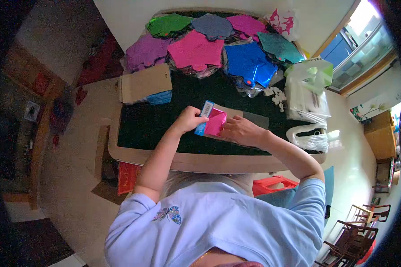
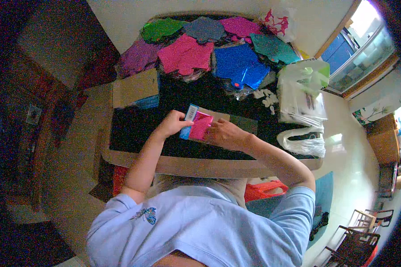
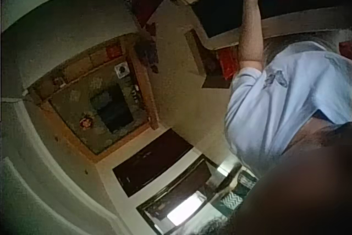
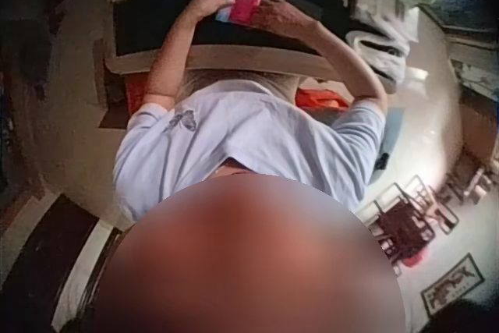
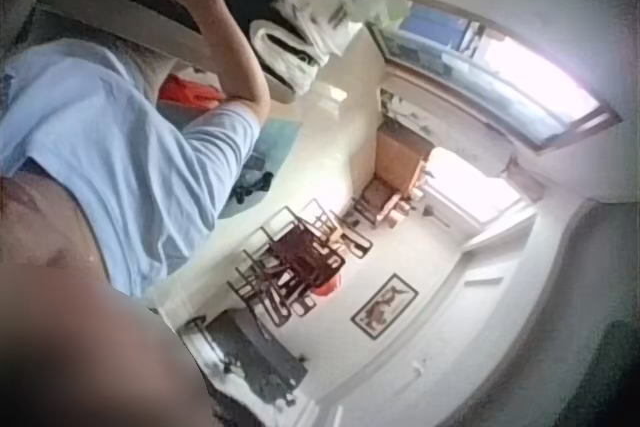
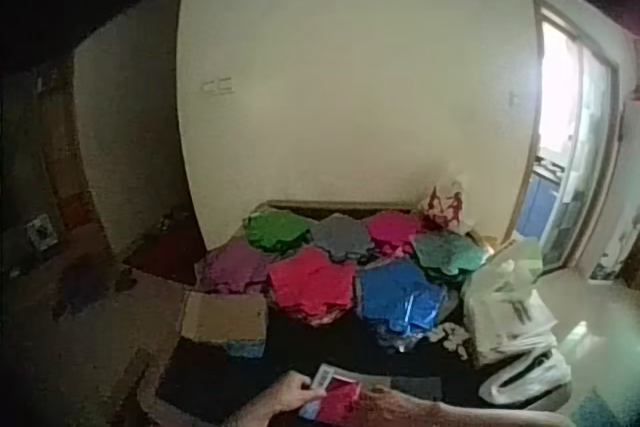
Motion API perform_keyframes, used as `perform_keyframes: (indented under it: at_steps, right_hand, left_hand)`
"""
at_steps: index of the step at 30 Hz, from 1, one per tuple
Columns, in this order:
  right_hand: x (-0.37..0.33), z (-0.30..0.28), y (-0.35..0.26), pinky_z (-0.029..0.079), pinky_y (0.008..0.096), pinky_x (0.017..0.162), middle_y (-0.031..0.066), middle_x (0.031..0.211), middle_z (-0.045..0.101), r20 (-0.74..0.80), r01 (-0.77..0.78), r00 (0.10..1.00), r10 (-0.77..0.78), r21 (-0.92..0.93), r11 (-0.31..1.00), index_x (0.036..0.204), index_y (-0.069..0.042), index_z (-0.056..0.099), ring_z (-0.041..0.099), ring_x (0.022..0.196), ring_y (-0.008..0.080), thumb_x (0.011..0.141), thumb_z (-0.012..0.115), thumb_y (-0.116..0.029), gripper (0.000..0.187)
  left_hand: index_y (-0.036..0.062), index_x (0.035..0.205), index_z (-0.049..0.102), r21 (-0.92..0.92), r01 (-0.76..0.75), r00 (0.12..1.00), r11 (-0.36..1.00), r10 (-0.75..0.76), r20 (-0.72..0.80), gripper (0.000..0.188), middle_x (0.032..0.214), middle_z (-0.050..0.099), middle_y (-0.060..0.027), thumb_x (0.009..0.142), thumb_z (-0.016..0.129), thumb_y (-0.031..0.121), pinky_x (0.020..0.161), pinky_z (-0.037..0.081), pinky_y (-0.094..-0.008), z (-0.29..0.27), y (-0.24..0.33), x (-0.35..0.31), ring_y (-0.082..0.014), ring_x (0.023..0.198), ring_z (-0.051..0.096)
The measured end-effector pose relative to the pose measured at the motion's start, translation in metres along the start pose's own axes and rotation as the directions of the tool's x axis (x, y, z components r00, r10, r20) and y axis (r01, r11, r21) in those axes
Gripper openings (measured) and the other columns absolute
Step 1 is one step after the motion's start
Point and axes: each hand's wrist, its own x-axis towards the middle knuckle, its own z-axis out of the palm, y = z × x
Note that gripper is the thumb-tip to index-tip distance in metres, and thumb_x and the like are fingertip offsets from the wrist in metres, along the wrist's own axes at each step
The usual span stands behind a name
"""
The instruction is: Folding colorful cloth items and placing them into cardboard and plastic packaging.
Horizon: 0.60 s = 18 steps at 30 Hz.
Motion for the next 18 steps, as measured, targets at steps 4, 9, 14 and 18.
perform_keyframes:
  at_steps: [4, 9, 14, 18]
  right_hand:
    - [0.002, -0.001, -0.001, 0.042, 0.0365, 0.077, 0.0048, 0.098, 0.053, -0.026, 0.042, 0.999, -0.044, -0.067, 0.997, 0.096, -0.012, 0.055, 0.05, 0.099, 0.0221, 0.082, 0.052, -0.019, 0.016]
    - [0.005, -0.004, -0.001, 0.041, 0.0359, 0.077, 0.0041, 0.097, 0.053, -0.111, 0.071, 0.99, -0.085, -0.124, 0.99, 0.092, -0.013, 0.055, 0.049, 0.099, 0.0211, 0.081, 0.053, -0.02, 0.013]
    - [0.007, 0.0, 0.013, 0.043, 0.0357, 0.077, 0.0014, 0.096, 0.054, 0.07, 0.013, 0.998, 0.0, -0.193, 0.981, 0.09, -0.018, 0.056, 0.05, 0.101, 0.0202, 0.077, 0.053, -0.02, 0.014]
    - [0.008, -0.002, 0.013, 0.042, 0.036, 0.079, 0.0022, 0.096, 0.055, 0.014, 0.003, 1.0, -0.001, -0.125, 0.992, 0.09, -0.017, 0.057, 0.051, 0.098, 0.0199, 0.074, 0.055, -0.019, 0.016]
  left_hand:
    - [-0.0018, 0.068, 0.064, 0.026, -0.005, 1.0, 1.0, 0.005, -0.017, 0.024, 0.062, 0.062, -0.0118, 0.07, 0.07, 0.022, 0.053, 0.045, -0.0319, 0.004, -0.009, 0.003, -0.0156, 0.056, 0.059]
    - [-0.0009, 0.075, 0.066, 0.032, 0.041, 0.999, 0.999, -0.041, 0.014, 0.023, 0.066, 0.064, -0.011, 0.071, 0.069, 0.022, 0.056, 0.046, -0.031, 0.0, 0.001, -0.002, -0.0157, 0.058, 0.059]
    - [-0.0002, 0.082, 0.067, -0.157, 0.057, 0.998, 0.986, -0.052, 0.032, 0.025, 0.07, 0.065, -0.011, 0.072, 0.069, 0.022, 0.06, 0.048, -0.03, 0.002, -0.001, -0.005, -0.0155, 0.061, 0.061]
    - [0.0003, 0.082, 0.067, -0.122, 0.059, 0.998, 0.991, -0.059, 0.007, 0.024, 0.07, 0.065, -0.0124, 0.072, 0.068, 0.022, 0.06, 0.048, -0.031, 0.009, -0.002, -0.006, -0.0172, 0.062, 0.062]
